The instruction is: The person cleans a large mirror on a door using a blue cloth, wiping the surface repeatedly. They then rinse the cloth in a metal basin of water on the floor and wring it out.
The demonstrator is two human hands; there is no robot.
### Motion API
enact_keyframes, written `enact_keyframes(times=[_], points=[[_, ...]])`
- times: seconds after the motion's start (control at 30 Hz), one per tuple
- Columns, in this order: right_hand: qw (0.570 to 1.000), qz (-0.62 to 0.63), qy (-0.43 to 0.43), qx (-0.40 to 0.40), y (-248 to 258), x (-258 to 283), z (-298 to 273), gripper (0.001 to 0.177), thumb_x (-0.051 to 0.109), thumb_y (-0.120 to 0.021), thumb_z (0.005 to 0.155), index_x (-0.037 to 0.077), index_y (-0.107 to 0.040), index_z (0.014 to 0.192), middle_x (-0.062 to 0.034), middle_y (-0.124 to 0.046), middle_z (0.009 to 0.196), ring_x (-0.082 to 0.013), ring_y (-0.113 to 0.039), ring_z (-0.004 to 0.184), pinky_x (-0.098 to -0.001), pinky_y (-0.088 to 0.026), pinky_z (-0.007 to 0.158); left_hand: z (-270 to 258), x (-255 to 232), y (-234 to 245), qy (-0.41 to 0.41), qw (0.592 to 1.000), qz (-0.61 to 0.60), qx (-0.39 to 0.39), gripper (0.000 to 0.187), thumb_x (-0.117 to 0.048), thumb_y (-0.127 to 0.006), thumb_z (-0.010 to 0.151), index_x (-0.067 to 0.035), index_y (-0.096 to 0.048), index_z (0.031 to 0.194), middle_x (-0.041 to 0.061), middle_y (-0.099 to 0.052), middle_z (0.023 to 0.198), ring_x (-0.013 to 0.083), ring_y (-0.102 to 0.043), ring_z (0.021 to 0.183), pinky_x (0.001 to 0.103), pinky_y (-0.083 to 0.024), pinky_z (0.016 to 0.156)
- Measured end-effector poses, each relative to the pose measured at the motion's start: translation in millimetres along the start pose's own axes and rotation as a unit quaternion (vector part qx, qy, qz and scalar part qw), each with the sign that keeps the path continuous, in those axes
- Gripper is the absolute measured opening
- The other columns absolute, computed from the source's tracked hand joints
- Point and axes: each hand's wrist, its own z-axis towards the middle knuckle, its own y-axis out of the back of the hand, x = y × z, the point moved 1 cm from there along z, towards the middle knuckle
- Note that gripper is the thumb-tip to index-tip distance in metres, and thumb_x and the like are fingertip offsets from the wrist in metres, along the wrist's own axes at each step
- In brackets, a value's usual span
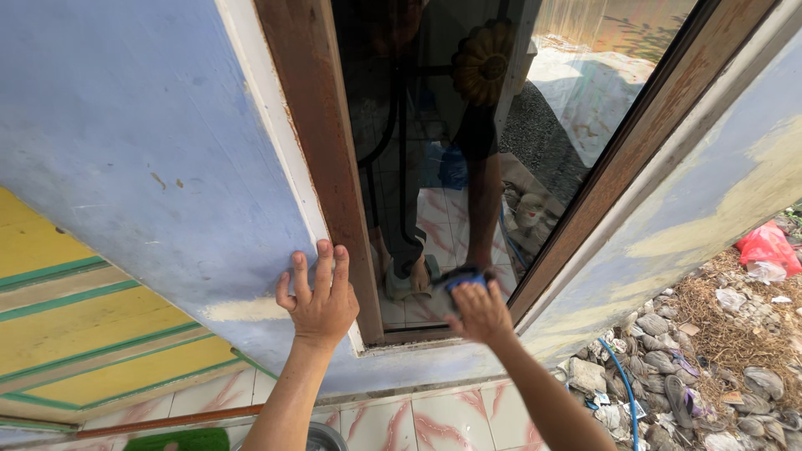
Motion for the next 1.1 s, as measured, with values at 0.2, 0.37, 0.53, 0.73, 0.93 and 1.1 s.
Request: enact_keyframes(times=[0.2,0.37,0.53,0.73,0.93,1.1], points=[[0.976,-0.136,-0.019,-0.170,139.2,-92.3,-20.5,0.085,0.075,-0.013,0.099,0.023,-0.032,0.163,-0.0037,-0.037,0.160,-0.0188,-0.034,0.140,-0.0585,-0.031,0.109,1.1,0.6,4.6,0.000,1.000,-0.016,0.001,0.058,-0.011,-0.060,0.096,-0.014,-0.055,0.153,0.006,-0.039,0.166,0.0346,-0.020,0.156,0.053,-0.022,0.115],[0.768,-0.244,0.072,-0.587,218.0,-149.6,-38.1,0.074,0.073,-0.026,0.108,0.024,-0.044,0.161,-0.0020,-0.029,0.170,-0.0170,-0.017,0.158,-0.0533,-0.030,0.103,3.0,0.5,5.6,0.003,1.000,-0.021,-0.001,0.057,-0.011,-0.060,0.097,-0.014,-0.055,0.153,0.006,-0.038,0.166,0.0345,-0.021,0.156,0.053,-0.022,0.115],[0.951,-0.130,0.177,-0.219,165.2,-130.7,-13.9,0.074,0.066,-0.013,0.109,0.026,-0.015,0.171,-0.0053,-0.019,0.170,-0.0184,-0.016,0.153,-0.0531,-0.019,0.116,3.0,2.9,4.5,-0.003,1.000,-0.013,-0.004,0.055,-0.011,-0.060,0.097,-0.016,-0.057,0.152,0.005,-0.038,0.166,0.0336,-0.020,0.156,0.052,-0.022,0.115],[0.808,-0.177,0.336,-0.451,-3.4,-75.7,20.8,0.064,0.060,-0.016,0.110,0.028,-0.010,0.165,0.0072,-0.013,0.171,-0.0124,-0.003,0.157,-0.0409,0.006,0.128,-0.7,6.8,-0.9,-0.013,0.999,-0.028,-0.016,0.055,-0.012,-0.060,0.097,-0.018,-0.057,0.151,0.004,-0.038,0.166,0.0332,-0.020,0.156,0.053,-0.022,0.116],[0.886,-0.119,0.388,-0.225,-116.0,-24.9,35.3,0.069,0.055,-0.026,0.102,0.025,-0.007,0.162,0.0080,-0.009,0.170,-0.0090,0.000,0.155,-0.0394,0.008,0.124,-4.2,8.5,-6.7,-0.022,0.999,-0.022,-0.015,0.057,-0.011,-0.059,0.097,-0.017,-0.055,0.153,0.004,-0.038,0.166,0.0332,-0.019,0.156,0.053,-0.021,0.118],[0.802,0.452,0.364,0.145,-119.7,-15.0,42.3,0.070,0.053,-0.028,0.103,0.020,-0.011,0.163,0.0034,-0.015,0.171,-0.0118,-0.008,0.156,-0.0429,0.002,0.125,-1.4,8.8,-6.2,-0.019,0.999,-0.023,-0.031,0.057,-0.012,-0.057,0.097,-0.017,-0.054,0.154,0.002,-0.038,0.166,0.0307,-0.018,0.157,0.051,-0.020,0.118]])
